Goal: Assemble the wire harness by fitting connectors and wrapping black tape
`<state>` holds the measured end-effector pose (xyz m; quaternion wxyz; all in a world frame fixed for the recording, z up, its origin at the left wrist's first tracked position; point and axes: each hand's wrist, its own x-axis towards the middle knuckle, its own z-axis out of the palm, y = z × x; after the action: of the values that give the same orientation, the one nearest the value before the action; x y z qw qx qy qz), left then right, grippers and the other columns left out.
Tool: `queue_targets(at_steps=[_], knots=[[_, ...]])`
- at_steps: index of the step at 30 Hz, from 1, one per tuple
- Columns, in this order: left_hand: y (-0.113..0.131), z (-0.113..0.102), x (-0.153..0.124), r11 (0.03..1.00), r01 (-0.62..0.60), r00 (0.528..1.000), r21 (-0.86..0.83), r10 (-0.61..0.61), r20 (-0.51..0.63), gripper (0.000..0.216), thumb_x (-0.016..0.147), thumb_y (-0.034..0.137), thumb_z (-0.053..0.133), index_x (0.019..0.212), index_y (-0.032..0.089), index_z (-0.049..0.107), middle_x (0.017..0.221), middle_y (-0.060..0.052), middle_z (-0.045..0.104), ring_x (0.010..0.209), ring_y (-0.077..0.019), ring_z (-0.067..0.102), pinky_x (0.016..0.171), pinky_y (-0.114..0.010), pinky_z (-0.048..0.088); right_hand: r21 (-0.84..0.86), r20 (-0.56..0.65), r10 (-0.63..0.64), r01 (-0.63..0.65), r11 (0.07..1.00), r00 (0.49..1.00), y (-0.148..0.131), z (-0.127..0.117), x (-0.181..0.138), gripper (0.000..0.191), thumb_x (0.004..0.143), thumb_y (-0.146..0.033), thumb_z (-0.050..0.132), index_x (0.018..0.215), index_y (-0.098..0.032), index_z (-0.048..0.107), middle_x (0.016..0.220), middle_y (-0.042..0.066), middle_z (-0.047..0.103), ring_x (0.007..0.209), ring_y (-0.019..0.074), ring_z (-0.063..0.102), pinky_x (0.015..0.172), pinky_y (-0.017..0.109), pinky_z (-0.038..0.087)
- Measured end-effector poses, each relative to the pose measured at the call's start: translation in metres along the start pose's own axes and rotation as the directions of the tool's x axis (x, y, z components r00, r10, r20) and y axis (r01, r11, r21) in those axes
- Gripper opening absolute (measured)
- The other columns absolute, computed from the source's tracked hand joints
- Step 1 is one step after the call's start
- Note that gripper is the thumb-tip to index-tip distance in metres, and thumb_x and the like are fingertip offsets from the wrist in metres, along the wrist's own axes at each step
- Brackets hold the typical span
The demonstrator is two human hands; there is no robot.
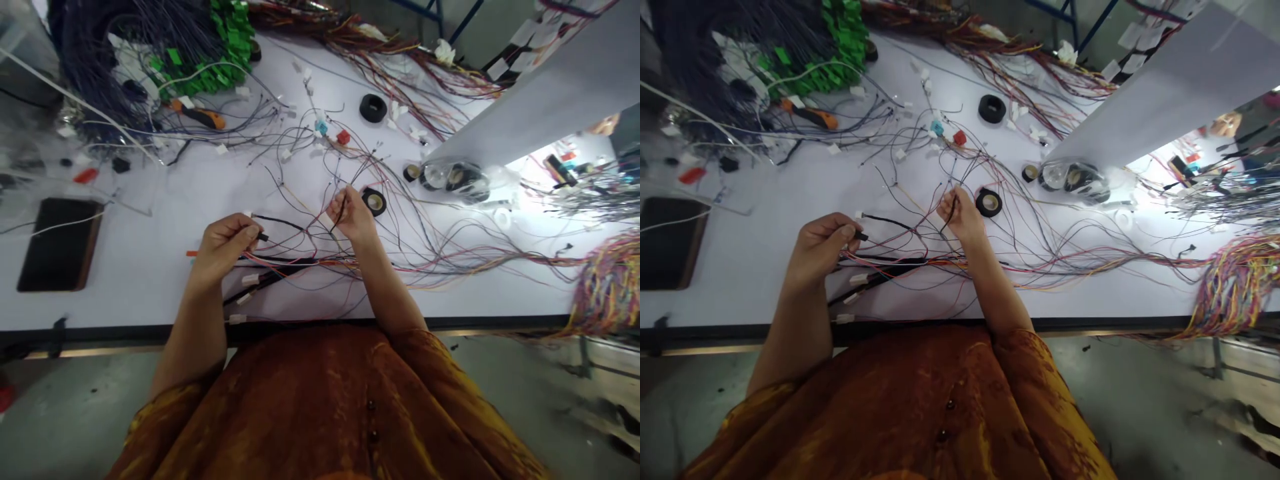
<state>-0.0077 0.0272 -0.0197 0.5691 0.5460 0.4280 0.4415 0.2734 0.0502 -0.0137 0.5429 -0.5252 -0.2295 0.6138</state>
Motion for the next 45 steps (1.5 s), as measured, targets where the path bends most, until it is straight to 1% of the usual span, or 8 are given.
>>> queue_targets(at_steps=[5, 11, 18, 22, 28, 32, 38, 45], knots=[[0.008, 0.002, -0.001, 0.998, 0.024, 1.000, 0.054, -0.024, 0.010, 0.011, 0.080, 0.026, 0.072, 0.077, 0.016, 0.073, 0.053, 0.000, 0.057, 0.049, -0.0087, 0.049, 0.047, -0.019, 0.040, -0.118, 0.125, -0.118, 0.133, 0.984, 0.985, -0.001, 0.007, -0.001, 0.022, 0.089, -0.043, 0.056, 0.087, -0.024, 0.046, 0.134, 0.002, 0.065, 0.055, 0.0057, 0.039, 0.045, 0.019, 0.034], [0.011, 0.002, -0.002, 0.999, -0.007, 1.000, 0.032, 0.007, 0.022, 0.011, 0.081, 0.025, 0.072, 0.075, 0.016, 0.072, 0.054, 0.000, 0.058, 0.049, -0.0086, 0.050, 0.048, -0.019, 0.041, -0.277, 0.219, -0.120, 0.179, 0.944, 0.968, 0.009, -0.003, -0.003, 0.052, 0.081, -0.040, 0.066, 0.127, -0.027, 0.045, 0.129, 0.006, 0.064, 0.051, 0.0036, 0.039, 0.042, 0.018, 0.036], [0.006, 0.001, 0.000, 0.997, -0.060, 0.997, -0.038, 0.061, 0.039, 0.018, 0.082, 0.035, 0.079, 0.077, 0.018, 0.074, 0.054, 0.001, 0.059, 0.048, -0.0071, 0.049, 0.046, -0.019, 0.038, -0.785, 0.217, -0.462, 0.435, 0.441, 0.860, 0.011, -0.010, -0.015, 0.036, 0.081, -0.018, 0.066, 0.117, -0.021, 0.063, 0.124, 0.010, 0.062, 0.088, 0.0144, 0.062, 0.079, 0.030, 0.055], [0.007, 0.002, 0.000, 0.995, -0.082, 0.996, -0.055, 0.084, 0.031, 0.024, 0.081, 0.041, 0.082, 0.078, 0.017, 0.076, 0.056, 0.000, 0.060, 0.050, -0.0070, 0.052, 0.049, -0.019, 0.040, -0.855, 0.433, -0.205, 0.472, 0.216, 0.878, -0.005, 0.007, -0.019, 0.014, 0.086, -0.017, 0.063, 0.087, -0.014, 0.076, 0.091, 0.006, 0.070, 0.083, 0.0150, 0.063, 0.084, 0.030, 0.050], [0.006, 0.001, 0.000, 0.991, -0.113, 0.992, -0.073, 0.117, 0.046, 0.018, 0.081, 0.033, 0.081, 0.080, 0.016, 0.077, 0.057, 0.000, 0.062, 0.050, -0.0066, 0.054, 0.048, -0.016, 0.042, -0.954, 0.299, 0.377, 0.274, 0.120, 0.877, -0.023, 0.041, -0.002, 0.018, 0.082, -0.009, 0.064, 0.094, -0.009, 0.078, 0.063, 0.000, 0.065, 0.047, 0.0081, 0.050, 0.055, 0.024, 0.042], [0.007, 0.000, -0.001, 0.993, -0.089, 0.995, -0.075, 0.092, 0.040, 0.011, 0.081, 0.028, 0.078, 0.082, 0.016, 0.077, 0.058, 0.000, 0.064, 0.051, -0.0073, 0.056, 0.048, -0.016, 0.044, -0.934, 0.340, 0.541, 0.207, 0.292, 0.770, -0.017, 0.043, 0.008, 0.011, 0.078, -0.010, 0.070, 0.087, -0.014, 0.075, 0.048, -0.007, 0.050, 0.041, 0.0056, 0.039, 0.044, 0.021, 0.028], [0.015, -0.001, -0.004, 1.000, -0.002, 0.993, -0.007, 0.003, 0.118, 0.008, 0.079, 0.024, 0.077, 0.077, 0.016, 0.076, 0.056, 0.000, 0.063, 0.049, -0.0078, 0.054, 0.045, -0.017, 0.041, -0.426, 0.044, 0.367, -0.315, 0.848, 0.929, 0.003, 0.023, 0.012, 0.036, 0.098, -0.038, 0.057, 0.069, -0.020, 0.045, 0.047, -0.011, 0.029, 0.038, 0.0035, 0.018, 0.039, 0.020, 0.010], [0.014, -0.003, -0.002, 1.000, 0.004, 0.994, 0.012, -0.005, 0.111, 0.011, 0.080, 0.027, 0.076, 0.079, 0.016, 0.076, 0.056, 0.001, 0.061, 0.049, -0.0064, 0.051, 0.046, -0.016, 0.039, 0.040, -0.194, -0.021, 0.029, 0.999, 0.981, -0.004, -0.001, 0.017, 0.029, 0.107, -0.035, 0.031, 0.082, -0.022, 0.037, 0.060, -0.011, 0.041, 0.046, 0.0021, 0.036, 0.047, 0.013, 0.033]])
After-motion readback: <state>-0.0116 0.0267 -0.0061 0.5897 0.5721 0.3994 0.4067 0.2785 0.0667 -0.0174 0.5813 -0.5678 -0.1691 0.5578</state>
